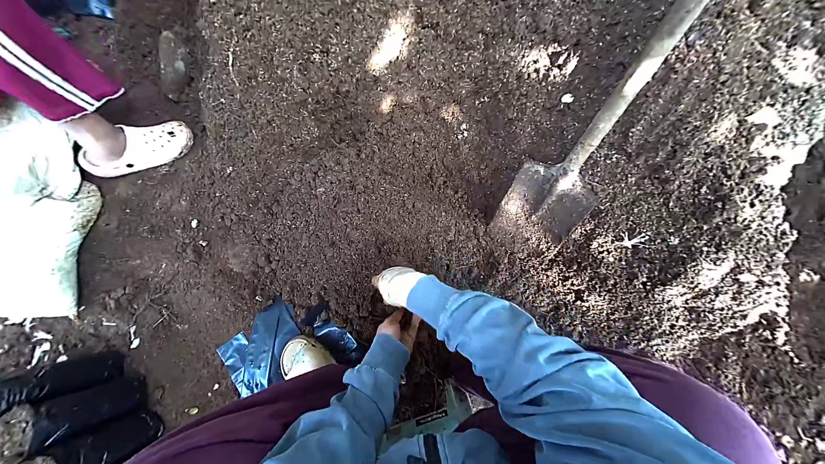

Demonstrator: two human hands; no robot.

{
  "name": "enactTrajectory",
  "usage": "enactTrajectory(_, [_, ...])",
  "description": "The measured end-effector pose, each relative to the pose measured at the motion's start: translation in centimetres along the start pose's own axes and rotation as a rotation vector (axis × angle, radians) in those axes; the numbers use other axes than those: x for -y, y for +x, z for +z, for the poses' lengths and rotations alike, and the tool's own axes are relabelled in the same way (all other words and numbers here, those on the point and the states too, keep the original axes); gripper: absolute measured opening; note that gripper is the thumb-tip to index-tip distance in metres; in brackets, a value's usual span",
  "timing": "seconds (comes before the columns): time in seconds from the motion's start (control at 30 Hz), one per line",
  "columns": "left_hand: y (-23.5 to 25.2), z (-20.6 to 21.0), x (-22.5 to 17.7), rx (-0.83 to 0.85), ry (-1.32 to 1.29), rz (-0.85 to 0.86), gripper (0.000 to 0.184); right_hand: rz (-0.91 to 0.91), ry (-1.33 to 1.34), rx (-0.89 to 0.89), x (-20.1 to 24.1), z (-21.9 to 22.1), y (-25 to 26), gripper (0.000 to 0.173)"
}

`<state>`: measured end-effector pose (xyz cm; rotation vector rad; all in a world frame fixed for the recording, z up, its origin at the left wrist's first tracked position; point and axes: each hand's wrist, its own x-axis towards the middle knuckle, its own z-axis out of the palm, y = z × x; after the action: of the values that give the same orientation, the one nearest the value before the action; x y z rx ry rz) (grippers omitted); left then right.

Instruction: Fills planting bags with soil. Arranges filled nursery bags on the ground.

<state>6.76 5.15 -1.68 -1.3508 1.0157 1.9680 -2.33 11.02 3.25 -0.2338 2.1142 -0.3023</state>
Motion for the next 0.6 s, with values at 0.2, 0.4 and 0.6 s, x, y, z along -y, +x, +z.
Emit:
enactTrajectory(0.2, [0.3,0.7,0.6,-0.084,0.123,0.052,0.022,-0.102,0.061,-0.394,-2.3,5.8,3.6,0.035])
enactTrajectory(0.4, [0.0,-0.5,-0.3,-0.106,0.327,0.047,0.027,-0.097,0.152,-0.228,-0.9,3.1,-0.8,0.038])
enactTrajectory(0.6, [-1.6,-1.4,-3.9,-0.076,0.756,-0.058,0.043,-0.227,0.504,-0.640,-8.2,-5.6,3.3,0.060])
